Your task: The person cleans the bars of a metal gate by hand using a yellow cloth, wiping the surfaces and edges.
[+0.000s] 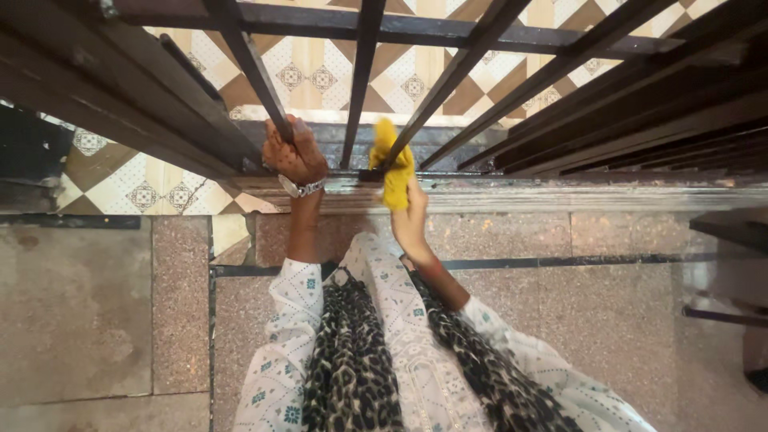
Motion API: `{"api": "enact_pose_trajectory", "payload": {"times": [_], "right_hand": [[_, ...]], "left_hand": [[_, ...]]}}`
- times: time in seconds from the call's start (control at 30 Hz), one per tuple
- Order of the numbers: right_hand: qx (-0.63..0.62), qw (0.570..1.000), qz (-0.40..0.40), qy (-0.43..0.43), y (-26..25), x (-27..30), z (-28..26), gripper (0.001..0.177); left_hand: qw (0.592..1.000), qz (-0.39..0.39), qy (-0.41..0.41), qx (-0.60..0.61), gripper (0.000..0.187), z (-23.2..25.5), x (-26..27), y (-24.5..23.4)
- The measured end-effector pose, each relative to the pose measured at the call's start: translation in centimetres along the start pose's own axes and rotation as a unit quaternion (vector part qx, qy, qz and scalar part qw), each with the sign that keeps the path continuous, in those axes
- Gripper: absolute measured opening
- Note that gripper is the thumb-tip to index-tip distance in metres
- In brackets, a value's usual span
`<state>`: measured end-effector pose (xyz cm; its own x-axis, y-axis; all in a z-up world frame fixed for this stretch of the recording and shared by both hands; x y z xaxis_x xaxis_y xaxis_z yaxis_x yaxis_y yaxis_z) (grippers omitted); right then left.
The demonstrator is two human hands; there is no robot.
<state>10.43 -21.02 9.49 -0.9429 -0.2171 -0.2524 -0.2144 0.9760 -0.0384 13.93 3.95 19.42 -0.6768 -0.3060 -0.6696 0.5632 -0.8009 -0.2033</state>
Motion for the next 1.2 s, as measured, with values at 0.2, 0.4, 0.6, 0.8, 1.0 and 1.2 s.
{"api": "enact_pose_trajectory", "payload": {"times": [0.2, 0.4, 0.6, 0.8, 1.0, 1.2], "right_hand": [[-0.13, 0.968, 0.212, 0.04, -6.7, 5.6, -2.5, 0.038], [0.124, 0.983, 0.08, -0.105, -8.1, -3.7, -14.5, 0.063], [0.094, 0.956, 0.131, -0.246, -10.4, -9.3, -22.9, 0.037], [0.093, 0.952, 0.141, -0.254, -9.8, -10.1, -22.1, 0.024], [0.163, 0.953, 0.132, -0.22, -9.1, -8.1, -15.4, 0.017], [0.088, 0.984, 0.086, -0.129, -7.1, -5.6, -5.3, 0.013]], "left_hand": [[0.999, -0.011, -0.033, 0.04, 0.032, -0.8, 0.2, 0.4], [0.998, 0.006, -0.041, 0.051, 0.036, -1.4, 0.2, 0.5], [0.999, 0.026, -0.013, 0.019, 0.035, -1.6, 0.3, 0.4], [1.0, 0.006, -0.006, 0.016, 0.035, -1.1, 0.5, 0.0], [0.999, -0.001, -0.035, 0.036, 0.036, -1.3, 0.2, 0.3], [0.997, 0.002, -0.035, 0.065, 0.036, -1.2, 0.0, 0.4]]}}
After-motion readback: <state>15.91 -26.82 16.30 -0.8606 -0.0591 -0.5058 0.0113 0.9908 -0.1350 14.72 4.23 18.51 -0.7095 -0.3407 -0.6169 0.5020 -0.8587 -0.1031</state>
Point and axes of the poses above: each hand's wrist, its own x-axis away from the middle knuckle, its own y-axis out of the palm, z = x × y, the point moved 10 cm from there along -x, towards the middle knuckle, and after that the axes turned 14 degrees about -z, right-handed, at the moved point
